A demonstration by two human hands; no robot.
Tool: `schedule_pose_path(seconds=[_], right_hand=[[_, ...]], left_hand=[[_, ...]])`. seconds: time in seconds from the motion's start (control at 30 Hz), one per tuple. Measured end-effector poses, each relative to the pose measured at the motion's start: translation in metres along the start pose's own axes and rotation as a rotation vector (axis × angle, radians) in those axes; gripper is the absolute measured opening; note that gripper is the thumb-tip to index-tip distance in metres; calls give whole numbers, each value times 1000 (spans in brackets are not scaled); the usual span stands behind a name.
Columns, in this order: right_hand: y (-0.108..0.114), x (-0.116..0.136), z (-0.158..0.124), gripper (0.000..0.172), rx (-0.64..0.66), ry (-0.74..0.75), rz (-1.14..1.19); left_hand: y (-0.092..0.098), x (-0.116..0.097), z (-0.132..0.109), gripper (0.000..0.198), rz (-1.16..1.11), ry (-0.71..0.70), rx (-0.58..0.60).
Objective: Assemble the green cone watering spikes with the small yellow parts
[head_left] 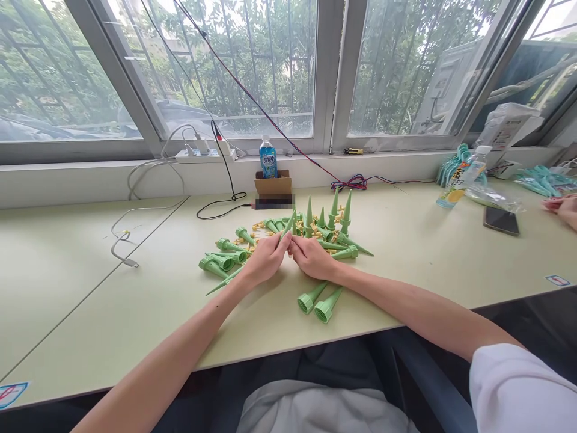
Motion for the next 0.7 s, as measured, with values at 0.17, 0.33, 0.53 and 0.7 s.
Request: schedule_pose_path(seconds=[0.17, 0.33, 0.53, 0.7], right_hand=[[-1, -1, 0, 29, -7, 1, 19], [-1, -2, 0, 30, -12, 8, 22], [3, 1, 0, 31, -25, -6, 78], [-7, 0, -2, 37, 89, -125, 358]], left_hand=[[-1, 1, 0, 46, -17, 15, 5], [0, 2, 0, 46, -22, 12, -2], [2, 1, 0, 46, -6, -2, -27], [4, -1, -1, 45, 11, -26, -64]])
Point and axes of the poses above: each hand's wrist, its own z-axis towards the middle knuckle, its own y-axis out of the back of the hand, x = y × z, the point moved 10 cm from there along z, towards the middle knuckle, and after that the axes turned 7 degrees about -z, right-handed, at the moved point
